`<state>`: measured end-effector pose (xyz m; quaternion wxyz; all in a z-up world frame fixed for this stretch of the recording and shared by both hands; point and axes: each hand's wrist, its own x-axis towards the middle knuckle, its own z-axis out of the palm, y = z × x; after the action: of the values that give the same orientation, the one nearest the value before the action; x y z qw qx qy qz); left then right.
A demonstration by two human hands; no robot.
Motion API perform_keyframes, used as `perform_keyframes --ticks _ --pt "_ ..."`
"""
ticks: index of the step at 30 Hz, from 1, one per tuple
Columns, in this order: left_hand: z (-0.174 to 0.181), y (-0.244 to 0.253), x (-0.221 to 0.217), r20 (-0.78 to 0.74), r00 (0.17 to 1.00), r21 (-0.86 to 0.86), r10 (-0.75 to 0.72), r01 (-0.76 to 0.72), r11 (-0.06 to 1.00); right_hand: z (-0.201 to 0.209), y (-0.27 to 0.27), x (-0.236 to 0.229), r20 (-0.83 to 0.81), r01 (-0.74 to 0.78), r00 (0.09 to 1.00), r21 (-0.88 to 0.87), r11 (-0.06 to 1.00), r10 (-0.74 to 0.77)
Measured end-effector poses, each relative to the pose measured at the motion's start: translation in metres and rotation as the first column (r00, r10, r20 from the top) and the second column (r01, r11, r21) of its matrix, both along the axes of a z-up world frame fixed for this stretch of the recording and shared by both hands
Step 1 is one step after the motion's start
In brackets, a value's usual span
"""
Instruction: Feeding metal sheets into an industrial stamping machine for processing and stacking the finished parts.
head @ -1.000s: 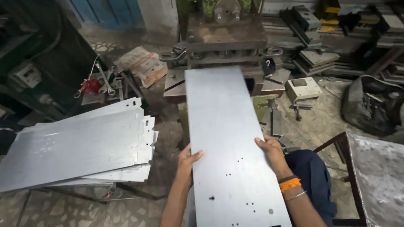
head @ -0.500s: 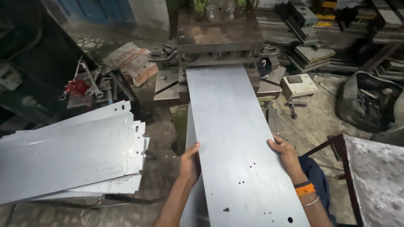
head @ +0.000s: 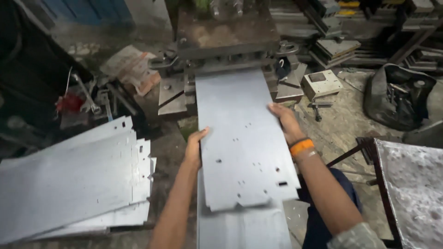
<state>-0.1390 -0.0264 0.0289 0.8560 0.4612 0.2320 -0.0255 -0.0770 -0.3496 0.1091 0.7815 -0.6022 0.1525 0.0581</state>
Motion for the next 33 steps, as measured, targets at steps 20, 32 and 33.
perform_keyframes --ticks 20,32,33 --pt "0.031 0.007 0.094 0.043 0.998 0.423 0.046 -0.060 0.904 -0.007 0.024 0.095 0.238 0.069 0.971 -0.172 0.983 -0.026" --pt "0.022 0.009 0.095 0.102 0.992 0.281 0.068 -0.094 0.955 -0.027 0.010 0.114 0.150 0.021 0.989 -0.218 0.976 0.012" --pt "0.024 0.009 0.095 0.119 0.991 0.259 0.061 -0.091 0.962 -0.037 0.005 0.124 0.142 0.023 0.990 -0.213 0.977 0.008"
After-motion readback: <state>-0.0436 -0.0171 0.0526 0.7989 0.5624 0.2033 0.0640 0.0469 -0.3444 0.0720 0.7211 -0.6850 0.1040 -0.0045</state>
